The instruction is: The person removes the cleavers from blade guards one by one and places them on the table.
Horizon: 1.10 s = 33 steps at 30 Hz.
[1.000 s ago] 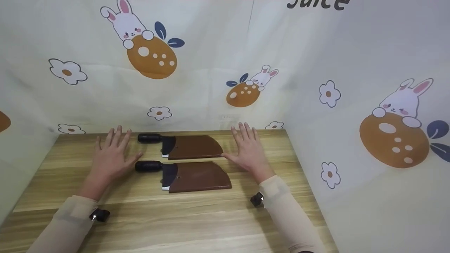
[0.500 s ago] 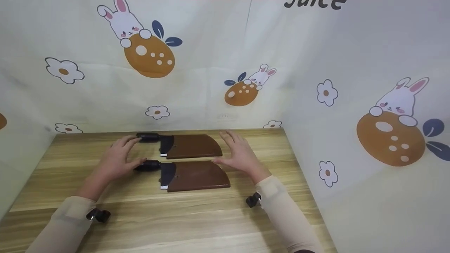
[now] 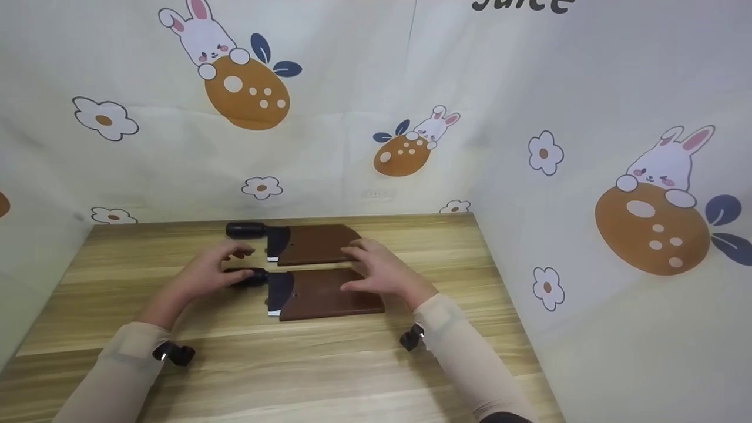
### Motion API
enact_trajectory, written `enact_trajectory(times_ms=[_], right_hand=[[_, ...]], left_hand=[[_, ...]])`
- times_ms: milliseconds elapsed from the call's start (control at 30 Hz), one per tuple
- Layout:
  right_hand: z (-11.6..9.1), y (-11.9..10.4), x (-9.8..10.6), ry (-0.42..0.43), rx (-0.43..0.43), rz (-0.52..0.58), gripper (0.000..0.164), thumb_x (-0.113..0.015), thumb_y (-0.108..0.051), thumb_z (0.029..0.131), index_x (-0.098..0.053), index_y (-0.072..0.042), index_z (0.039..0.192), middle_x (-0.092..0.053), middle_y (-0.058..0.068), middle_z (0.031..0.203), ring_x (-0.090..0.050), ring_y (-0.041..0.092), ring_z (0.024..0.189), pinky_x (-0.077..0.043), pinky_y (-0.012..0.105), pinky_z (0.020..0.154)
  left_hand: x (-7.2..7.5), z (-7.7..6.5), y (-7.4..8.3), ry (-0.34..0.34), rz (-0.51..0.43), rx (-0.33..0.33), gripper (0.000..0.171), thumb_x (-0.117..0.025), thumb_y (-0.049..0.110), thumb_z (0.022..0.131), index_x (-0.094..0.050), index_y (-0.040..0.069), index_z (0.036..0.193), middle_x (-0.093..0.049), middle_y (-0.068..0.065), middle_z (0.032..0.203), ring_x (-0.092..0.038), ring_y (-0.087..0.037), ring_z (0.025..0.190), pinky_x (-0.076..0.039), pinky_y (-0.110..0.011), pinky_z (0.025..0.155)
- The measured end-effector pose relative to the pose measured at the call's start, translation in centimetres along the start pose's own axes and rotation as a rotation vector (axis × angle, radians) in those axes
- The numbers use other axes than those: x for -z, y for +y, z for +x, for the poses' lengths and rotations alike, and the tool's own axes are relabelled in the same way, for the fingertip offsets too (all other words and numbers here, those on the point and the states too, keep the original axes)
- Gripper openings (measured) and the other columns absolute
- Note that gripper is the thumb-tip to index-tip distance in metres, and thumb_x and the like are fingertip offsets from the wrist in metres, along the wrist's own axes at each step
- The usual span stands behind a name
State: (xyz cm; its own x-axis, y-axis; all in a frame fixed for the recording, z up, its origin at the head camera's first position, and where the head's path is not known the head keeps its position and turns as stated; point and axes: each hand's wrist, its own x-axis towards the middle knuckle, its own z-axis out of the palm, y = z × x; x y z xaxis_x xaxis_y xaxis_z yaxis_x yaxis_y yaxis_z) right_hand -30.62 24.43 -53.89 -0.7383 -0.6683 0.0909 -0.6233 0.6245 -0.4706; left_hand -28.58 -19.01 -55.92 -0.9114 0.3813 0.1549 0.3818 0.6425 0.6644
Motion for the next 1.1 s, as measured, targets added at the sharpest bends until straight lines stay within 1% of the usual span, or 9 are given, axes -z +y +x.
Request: enact_trajectory(times_ms=[67, 167, 367, 567, 667, 867, 933, 1033, 1100], right_hand=[[0.3, -0.4, -0.6, -0.003, 0.029, -0.011, 0.092, -0.091, -0.052, 0.089, -0.056, -0.008, 0.161, -0.050, 0.019, 0.163, -0.046, 0.037, 0.151, -0.037, 0.056, 0.126], [0.8, -0.9, -1.7, -0.008, 0.052, -0.022, 0.093, -0.090, -0.056, 0.088, -0.056, -0.008, 0.161, -0.050, 0.018, 0.162, -0.047, 0.037, 0.150, -0.039, 0.056, 0.125], [1.5, -1.8, -3.7, -0.016, 0.056, -0.076, 0.099, -0.088, -0.065, 0.086, -0.055, -0.010, 0.161, -0.051, 0.015, 0.160, -0.048, 0.033, 0.148, -0.041, 0.052, 0.124], [1.9, -2.7, -4.9, -0.057, 0.051, -0.112, 0.107, -0.087, -0.072, 0.083, -0.050, -0.013, 0.165, -0.049, 0.013, 0.163, -0.046, 0.034, 0.150, -0.039, 0.054, 0.125], [2.0, -3.0, -5.4, -0.081, 0.049, -0.140, 0.112, -0.086, -0.075, 0.081, -0.047, -0.016, 0.168, -0.048, 0.013, 0.165, -0.045, 0.034, 0.152, -0.038, 0.056, 0.126], [2.0, -3.8, -6.4, -0.133, 0.011, -0.214, 0.122, -0.084, -0.081, 0.077, -0.037, -0.022, 0.173, -0.043, 0.013, 0.168, -0.042, 0.038, 0.153, -0.034, 0.059, 0.128], [2.1, -4.0, -6.8, -0.130, 0.007, -0.254, 0.125, -0.083, -0.085, 0.076, -0.036, -0.022, 0.174, -0.043, 0.013, 0.168, -0.042, 0.039, 0.153, -0.033, 0.060, 0.128], [2.2, -4.2, -7.5, -0.101, 0.007, -0.294, 0.126, -0.082, -0.087, 0.075, -0.038, -0.021, 0.173, -0.045, 0.013, 0.167, -0.043, 0.038, 0.152, -0.033, 0.061, 0.127], [2.2, -4.3, -7.9, -0.084, 0.006, -0.297, 0.125, -0.083, -0.086, 0.075, -0.040, -0.020, 0.172, -0.046, 0.013, 0.166, -0.043, 0.038, 0.152, -0.033, 0.061, 0.127]], left_hand=[[-0.4, 0.1, -0.2, -0.012, -0.002, -0.004, 0.049, -0.086, 0.026, 0.098, -0.069, 0.004, 0.139, -0.072, -0.014, 0.135, -0.067, -0.037, 0.126, -0.053, -0.060, 0.109], [-1.0, 0.0, -0.5, -0.019, -0.002, -0.003, 0.046, -0.087, 0.024, 0.097, -0.072, 0.005, 0.136, -0.074, -0.013, 0.132, -0.068, -0.037, 0.125, -0.053, -0.060, 0.110], [-2.1, 0.0, -1.1, -0.030, 0.014, -0.037, 0.037, -0.088, 0.020, 0.095, -0.075, 0.005, 0.127, -0.075, -0.011, 0.125, -0.070, -0.037, 0.121, -0.053, -0.059, 0.109], [-2.6, 0.1, -1.6, -0.057, -0.002, 0.003, 0.043, -0.090, 0.023, 0.093, -0.075, 0.010, 0.131, -0.073, -0.007, 0.128, -0.068, -0.034, 0.123, -0.051, -0.060, 0.112], [-2.8, 0.3, -1.7, -0.060, -0.011, 0.000, 0.044, -0.090, 0.026, 0.094, -0.075, 0.012, 0.132, -0.073, -0.007, 0.130, -0.067, -0.034, 0.125, -0.050, -0.060, 0.113], [-3.1, 0.7, -1.7, -0.070, -0.107, 0.044, 0.043, -0.090, 0.027, 0.094, -0.078, 0.014, 0.133, -0.074, -0.008, 0.132, -0.066, -0.034, 0.129, -0.046, -0.059, 0.117], [-3.2, 0.7, -1.6, -0.064, -0.125, 0.057, 0.042, -0.091, 0.027, 0.094, -0.079, 0.015, 0.133, -0.074, -0.008, 0.131, -0.066, -0.034, 0.128, -0.046, -0.060, 0.117], [-3.5, 0.6, -1.5, -0.043, -0.109, 0.059, 0.040, -0.091, 0.028, 0.093, -0.080, 0.016, 0.129, -0.075, -0.006, 0.129, -0.067, -0.034, 0.126, -0.048, -0.061, 0.114], [-3.9, 0.5, -1.4, -0.023, -0.096, 0.065, 0.038, -0.092, 0.029, 0.092, -0.080, 0.018, 0.126, -0.076, -0.004, 0.126, -0.067, -0.033, 0.124, -0.048, -0.060, 0.113]])
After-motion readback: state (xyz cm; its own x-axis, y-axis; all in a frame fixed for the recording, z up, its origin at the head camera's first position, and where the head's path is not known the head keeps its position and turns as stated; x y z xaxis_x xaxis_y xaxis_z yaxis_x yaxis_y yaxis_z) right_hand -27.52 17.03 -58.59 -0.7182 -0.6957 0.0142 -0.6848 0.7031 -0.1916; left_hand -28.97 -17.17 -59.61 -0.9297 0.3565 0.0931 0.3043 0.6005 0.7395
